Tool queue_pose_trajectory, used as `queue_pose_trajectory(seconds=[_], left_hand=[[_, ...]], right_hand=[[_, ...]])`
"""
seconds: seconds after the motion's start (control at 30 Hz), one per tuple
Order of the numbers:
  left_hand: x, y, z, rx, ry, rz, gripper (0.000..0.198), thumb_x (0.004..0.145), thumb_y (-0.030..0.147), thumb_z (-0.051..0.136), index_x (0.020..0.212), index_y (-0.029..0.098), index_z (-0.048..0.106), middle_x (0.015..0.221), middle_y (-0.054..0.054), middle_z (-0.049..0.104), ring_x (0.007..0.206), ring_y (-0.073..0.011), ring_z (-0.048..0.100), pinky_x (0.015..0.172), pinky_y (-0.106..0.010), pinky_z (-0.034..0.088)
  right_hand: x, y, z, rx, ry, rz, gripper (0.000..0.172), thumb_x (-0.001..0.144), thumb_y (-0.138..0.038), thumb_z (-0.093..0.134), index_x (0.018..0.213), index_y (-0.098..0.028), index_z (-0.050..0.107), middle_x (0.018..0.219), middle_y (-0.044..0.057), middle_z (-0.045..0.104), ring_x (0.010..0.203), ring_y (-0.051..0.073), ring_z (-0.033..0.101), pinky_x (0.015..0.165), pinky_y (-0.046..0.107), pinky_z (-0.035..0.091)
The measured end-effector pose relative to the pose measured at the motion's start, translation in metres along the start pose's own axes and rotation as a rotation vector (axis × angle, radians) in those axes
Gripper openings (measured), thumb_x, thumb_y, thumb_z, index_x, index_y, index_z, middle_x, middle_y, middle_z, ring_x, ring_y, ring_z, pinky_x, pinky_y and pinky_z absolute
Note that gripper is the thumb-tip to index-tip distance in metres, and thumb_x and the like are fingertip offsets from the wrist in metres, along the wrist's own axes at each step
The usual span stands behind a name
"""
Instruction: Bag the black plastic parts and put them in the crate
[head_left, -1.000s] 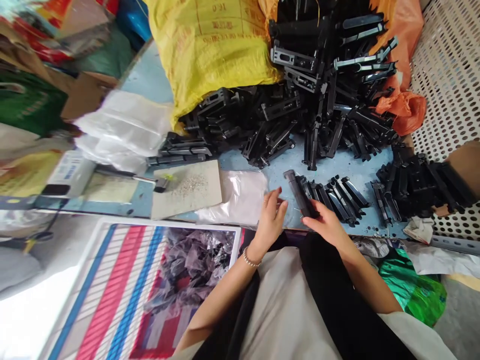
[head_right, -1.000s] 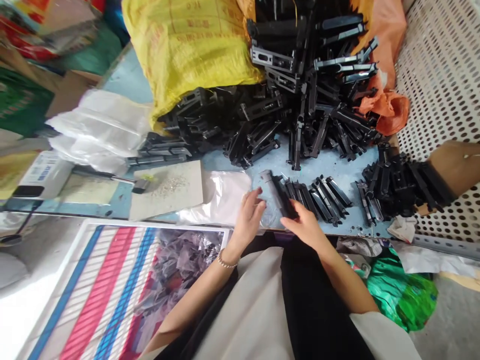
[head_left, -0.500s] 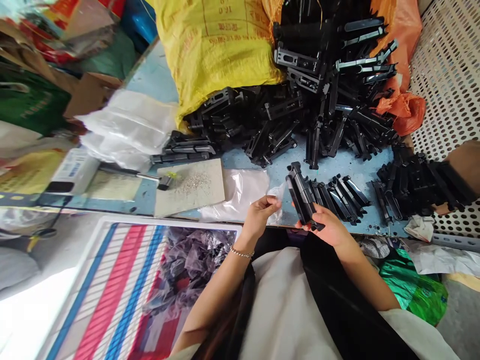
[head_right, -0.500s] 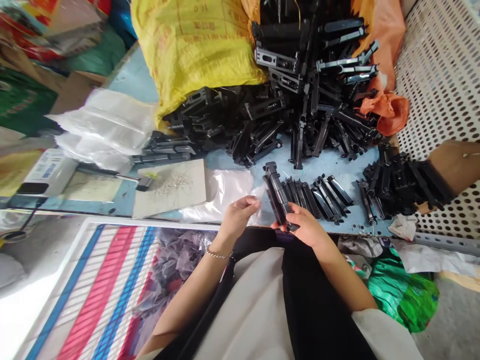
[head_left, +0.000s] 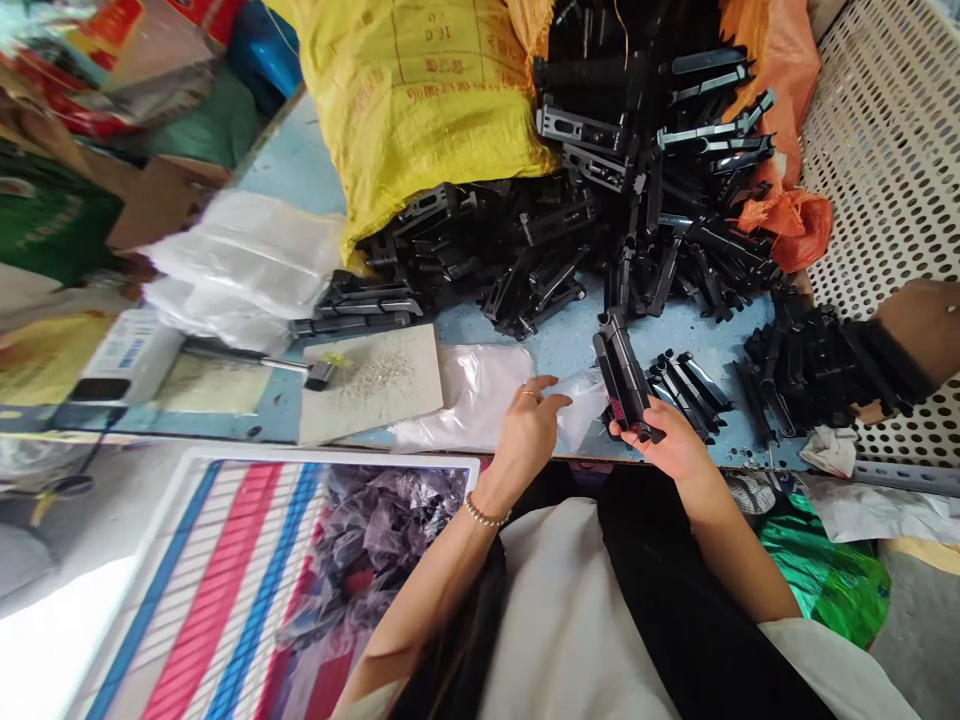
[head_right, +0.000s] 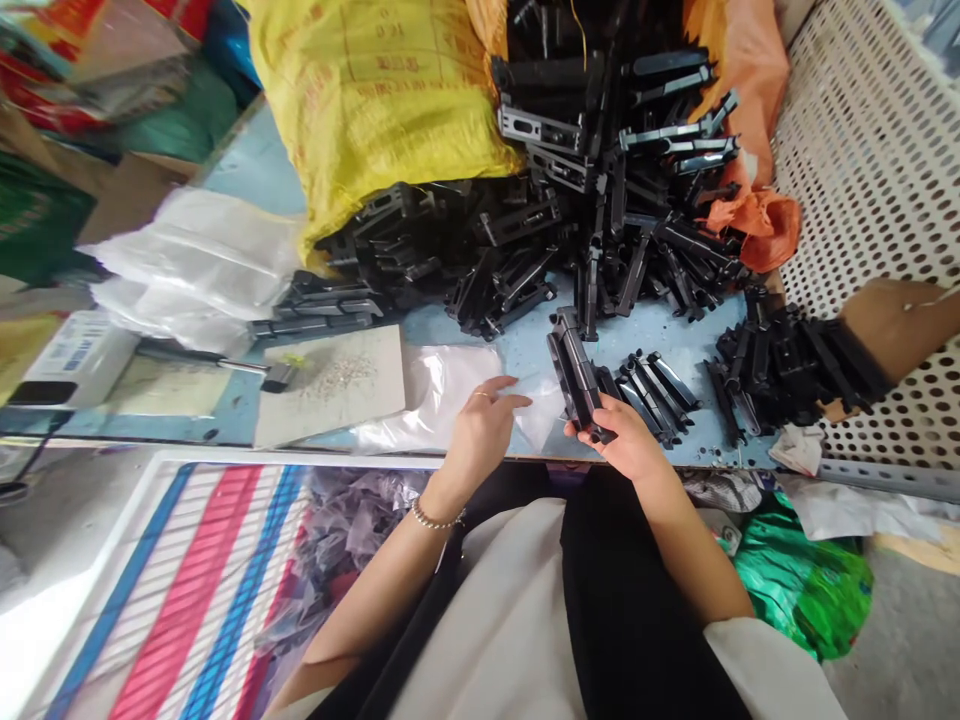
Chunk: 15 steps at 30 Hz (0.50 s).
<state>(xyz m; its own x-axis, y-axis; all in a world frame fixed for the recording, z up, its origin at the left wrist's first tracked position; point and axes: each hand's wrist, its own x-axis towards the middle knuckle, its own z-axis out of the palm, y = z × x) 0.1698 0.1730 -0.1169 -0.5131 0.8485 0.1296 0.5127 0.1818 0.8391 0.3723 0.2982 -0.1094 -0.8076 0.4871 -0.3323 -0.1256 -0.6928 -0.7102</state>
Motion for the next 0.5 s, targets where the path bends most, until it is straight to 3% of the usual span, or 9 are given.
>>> queue_pose_trajectory(seconds=[0.1,0.23,0.3,0.37,0.5], left_hand=[[0.006,0.01,0.005,0.077,-0.111,-0.015,0.045,0.078,-0.001,0.044,0.104,0.02,0.075,0.115,-0.006,0.07,0.097,-0.0128,0.065,0.093,-0.028,0.055],[0.01,0.024,0.012,-0.12,-0.174,-0.095,0.025,0.084,0.012,0.059,0.101,0.02,0.075,0.108,-0.003,0.072,0.081,-0.0079,0.064,0.073,-0.019,0.052],[0.009,0.027,0.02,-0.198,-0.16,-0.081,0.018,0.092,0.024,0.059,0.097,0.02,0.076,0.103,-0.004,0.073,0.092,-0.0099,0.067,0.08,-0.02,0.054],[0.008,0.029,0.03,-0.208,-0.112,-0.021,0.019,0.093,0.023,0.059,0.1,0.02,0.076,0.105,-0.004,0.073,0.096,-0.0109,0.068,0.086,-0.021,0.056],[0.01,0.035,0.04,-0.069,-0.03,0.163,0.039,0.091,0.015,0.057,0.128,0.023,0.067,0.131,-0.008,0.066,0.086,-0.0079,0.068,0.077,-0.02,0.059]], right_hand=[[-0.015,-0.006,-0.001,-0.039,-0.001,-0.053,0.038,0.077,-0.039,0.079,0.11,-0.021,0.074,0.106,0.007,0.069,0.086,0.018,0.067,0.071,0.025,0.047],[-0.049,-0.015,-0.003,-0.041,-0.034,-0.099,0.039,0.084,-0.042,0.071,0.117,-0.021,0.073,0.116,0.01,0.068,0.086,0.017,0.067,0.066,0.023,0.046],[-0.066,-0.018,0.0,-0.001,-0.123,-0.107,0.04,0.088,-0.046,0.066,0.113,-0.016,0.073,0.104,0.011,0.069,0.08,0.018,0.066,0.06,0.023,0.045],[-0.078,-0.02,0.006,0.066,-0.25,-0.097,0.044,0.089,-0.051,0.063,0.109,-0.013,0.072,0.098,0.013,0.069,0.071,0.016,0.065,0.052,0.022,0.042],[-0.088,-0.022,0.019,0.245,-0.383,-0.001,0.051,0.092,-0.051,0.06,0.124,-0.012,0.068,0.096,0.012,0.069,0.062,0.014,0.063,0.043,0.019,0.037]])
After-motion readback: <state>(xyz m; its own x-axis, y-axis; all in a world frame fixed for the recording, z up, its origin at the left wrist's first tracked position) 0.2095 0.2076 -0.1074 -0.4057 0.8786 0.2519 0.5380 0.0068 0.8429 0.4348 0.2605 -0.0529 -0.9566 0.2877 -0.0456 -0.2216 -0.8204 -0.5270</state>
